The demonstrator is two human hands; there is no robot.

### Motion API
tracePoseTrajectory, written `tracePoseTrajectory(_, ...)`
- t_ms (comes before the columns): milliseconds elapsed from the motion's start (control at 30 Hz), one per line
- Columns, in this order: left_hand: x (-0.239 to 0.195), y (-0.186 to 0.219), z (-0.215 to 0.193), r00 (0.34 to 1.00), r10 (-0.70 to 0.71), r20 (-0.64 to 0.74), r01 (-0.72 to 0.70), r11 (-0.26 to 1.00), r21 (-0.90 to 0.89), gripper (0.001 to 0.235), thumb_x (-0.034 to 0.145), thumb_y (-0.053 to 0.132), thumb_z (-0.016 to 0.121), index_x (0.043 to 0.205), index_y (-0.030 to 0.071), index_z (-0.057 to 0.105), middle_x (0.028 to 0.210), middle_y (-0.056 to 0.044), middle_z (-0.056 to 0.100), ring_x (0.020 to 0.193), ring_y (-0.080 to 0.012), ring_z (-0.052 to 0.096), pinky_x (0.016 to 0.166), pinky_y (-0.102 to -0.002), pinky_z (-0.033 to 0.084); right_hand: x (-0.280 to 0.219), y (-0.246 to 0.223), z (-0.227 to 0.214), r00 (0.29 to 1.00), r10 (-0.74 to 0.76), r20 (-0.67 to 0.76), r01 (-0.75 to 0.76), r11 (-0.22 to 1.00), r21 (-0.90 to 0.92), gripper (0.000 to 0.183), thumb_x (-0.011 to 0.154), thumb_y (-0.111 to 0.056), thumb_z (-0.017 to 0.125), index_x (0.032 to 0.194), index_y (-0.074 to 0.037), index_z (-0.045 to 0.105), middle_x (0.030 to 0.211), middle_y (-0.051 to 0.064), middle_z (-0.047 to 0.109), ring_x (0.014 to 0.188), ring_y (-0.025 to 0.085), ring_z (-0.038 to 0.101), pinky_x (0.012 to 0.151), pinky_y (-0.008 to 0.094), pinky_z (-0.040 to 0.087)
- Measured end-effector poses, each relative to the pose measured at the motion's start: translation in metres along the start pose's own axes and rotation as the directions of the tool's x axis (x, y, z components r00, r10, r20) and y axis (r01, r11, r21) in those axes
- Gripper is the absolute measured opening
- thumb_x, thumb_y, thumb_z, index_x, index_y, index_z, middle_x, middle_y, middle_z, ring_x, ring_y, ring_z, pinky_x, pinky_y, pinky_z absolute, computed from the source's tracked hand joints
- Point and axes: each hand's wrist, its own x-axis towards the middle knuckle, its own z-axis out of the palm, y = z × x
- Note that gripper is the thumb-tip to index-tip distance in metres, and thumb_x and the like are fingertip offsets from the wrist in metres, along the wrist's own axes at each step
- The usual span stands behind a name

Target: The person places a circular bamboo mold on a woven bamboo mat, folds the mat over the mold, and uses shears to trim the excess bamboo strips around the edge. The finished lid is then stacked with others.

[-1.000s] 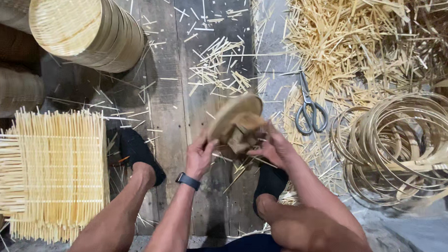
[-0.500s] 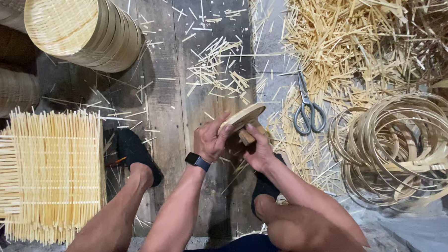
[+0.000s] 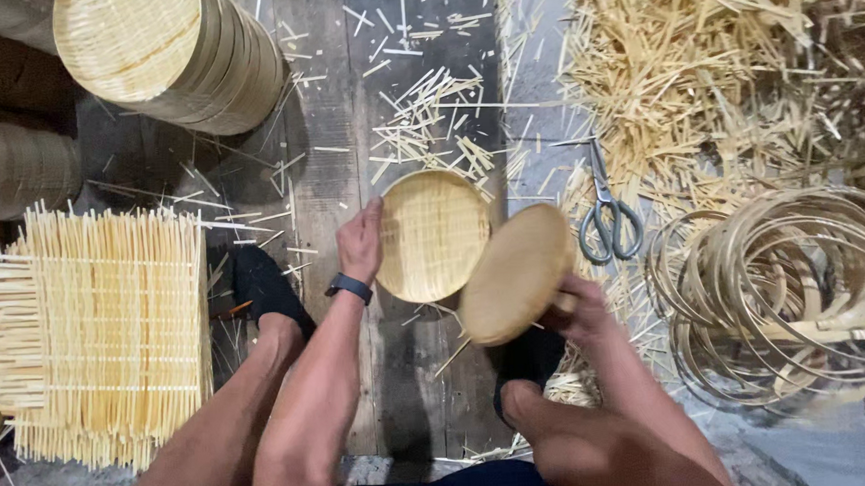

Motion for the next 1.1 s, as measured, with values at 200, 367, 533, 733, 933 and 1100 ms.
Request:
tracePoseTrajectory(200,0.036,-0.034,-0.017,0.997,-0.014,0.078,0.011,0.999,0.031,0.066,0.103,0.059,0.051,0.106,-0.001,0.076,0.081,-0.024,0.072,0.08,-0.0313,0.071,0.077,-0.044,0.055,0.021,-0.081,-0.016,0.653,-0.665,-0.362,-0.223,0.289,-0.931,0.101,0.061,-0.037,0.09,0.147,-0.011,0.044,0.13,0.018,0.045,0.11,0.031,0.058,0.091,0.042,0.057)
tracePoseTrajectory(367,0.003,-0.011,0.014,0.998,0.063,-0.02,-0.047,0.888,0.457,0.056,0.096,0.041,0.063,0.139,0.006,0.058,0.134,-0.018,0.063,0.13,-0.033,0.056,0.116,-0.049,0.04,0.052,-0.078,-0.014,0.649,-0.705,-0.287,-0.656,-0.328,-0.679,0.104,0.062,-0.051,0.09,0.149,-0.017,0.044,0.143,0.021,0.034,0.126,0.043,0.041,0.099,0.057,0.041)
tracePoseTrajectory(533,-0.07,0.01,0.108,0.852,0.464,0.242,-0.518,0.682,0.516,0.073,0.085,0.043,0.072,0.136,-0.006,0.053,0.148,-0.028,0.048,0.14,-0.0481,0.036,0.116,-0.058,0.026,0.059,-0.069,-0.033,0.708,-0.627,-0.323,-0.645,-0.39,-0.657,0.109,0.064,-0.056,0.085,0.155,-0.016,0.041,0.151,0.021,0.033,0.127,0.044,0.042,0.103,0.053,0.037)
tracePoseTrajectory(733,-0.066,-0.034,0.067,0.772,0.522,0.362,-0.634,0.6,0.489,0.06,0.076,0.01,0.068,0.136,0.006,0.059,0.146,-0.014,0.057,0.141,-0.0364,0.044,0.117,-0.049,0.037,0.058,-0.067,-0.043,0.686,-0.672,-0.278,-0.656,-0.406,-0.636,0.103,0.066,-0.061,0.082,0.153,-0.021,0.044,0.154,0.019,0.032,0.134,0.047,0.036,0.104,0.058,0.036)
tracePoseTrajectory(933,0.049,0.004,-0.097,0.383,0.889,0.25,-0.771,0.159,0.617,0.046,0.084,0.001,0.062,0.13,0.009,0.062,0.128,-0.012,0.067,0.125,-0.0291,0.062,0.11,-0.047,0.046,0.057,-0.059,-0.05,0.661,-0.725,-0.194,-0.639,-0.408,-0.651,0.1,0.064,-0.064,0.082,0.151,-0.026,0.049,0.156,0.016,0.036,0.136,0.045,0.037,0.106,0.063,0.034)
tracePoseTrajectory(1100,0.143,0.064,-0.211,0.454,0.869,-0.198,-0.562,0.451,0.693,0.058,0.084,-0.013,0.059,0.132,0.016,0.073,0.126,-0.014,0.072,0.119,-0.036,0.064,0.103,-0.043,0.053,0.061,-0.059,-0.054,0.664,-0.724,-0.188,-0.643,-0.424,-0.638,0.102,0.064,-0.066,0.081,0.153,-0.027,0.047,0.156,0.016,0.037,0.134,0.045,0.039,0.108,0.063,0.034)
